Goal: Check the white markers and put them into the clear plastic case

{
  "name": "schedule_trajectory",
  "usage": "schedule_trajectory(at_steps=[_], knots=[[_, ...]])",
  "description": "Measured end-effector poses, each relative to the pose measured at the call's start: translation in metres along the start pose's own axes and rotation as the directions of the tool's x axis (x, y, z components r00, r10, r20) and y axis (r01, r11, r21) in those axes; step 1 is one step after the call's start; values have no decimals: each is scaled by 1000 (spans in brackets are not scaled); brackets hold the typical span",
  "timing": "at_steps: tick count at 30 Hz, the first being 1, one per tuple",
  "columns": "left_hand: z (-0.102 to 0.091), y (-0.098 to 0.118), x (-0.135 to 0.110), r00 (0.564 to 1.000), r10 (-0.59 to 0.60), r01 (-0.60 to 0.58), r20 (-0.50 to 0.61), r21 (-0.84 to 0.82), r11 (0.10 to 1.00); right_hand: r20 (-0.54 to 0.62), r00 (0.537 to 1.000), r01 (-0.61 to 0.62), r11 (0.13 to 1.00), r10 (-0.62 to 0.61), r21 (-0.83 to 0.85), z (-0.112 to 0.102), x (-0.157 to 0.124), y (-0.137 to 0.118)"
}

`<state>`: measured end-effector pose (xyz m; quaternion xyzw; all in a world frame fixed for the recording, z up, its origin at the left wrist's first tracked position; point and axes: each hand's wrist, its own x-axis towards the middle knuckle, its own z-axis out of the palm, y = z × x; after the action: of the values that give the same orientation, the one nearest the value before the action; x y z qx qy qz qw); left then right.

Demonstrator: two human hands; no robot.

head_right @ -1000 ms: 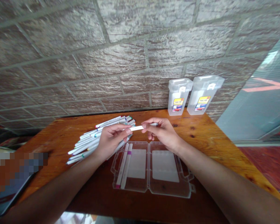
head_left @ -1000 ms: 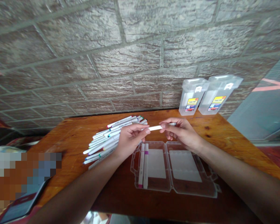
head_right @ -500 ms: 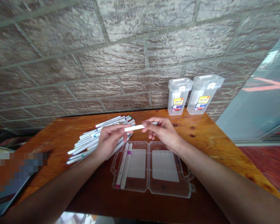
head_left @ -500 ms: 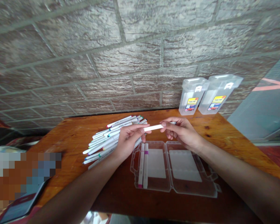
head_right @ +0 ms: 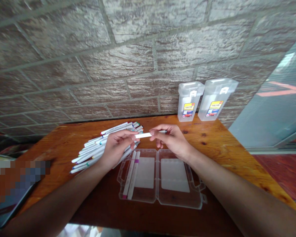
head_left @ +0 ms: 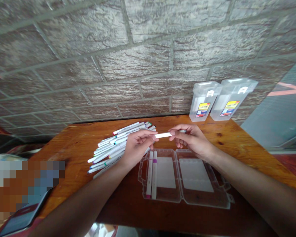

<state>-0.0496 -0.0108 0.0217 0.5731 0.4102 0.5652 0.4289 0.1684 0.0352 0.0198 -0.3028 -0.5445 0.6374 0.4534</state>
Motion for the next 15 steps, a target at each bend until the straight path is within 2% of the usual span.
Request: schedule_trajectory(at_steps=[15], knots=[[1,-3,1,1000,-16,16,-13,77,997,31,999,28,996,-26,-80,0,0,0]])
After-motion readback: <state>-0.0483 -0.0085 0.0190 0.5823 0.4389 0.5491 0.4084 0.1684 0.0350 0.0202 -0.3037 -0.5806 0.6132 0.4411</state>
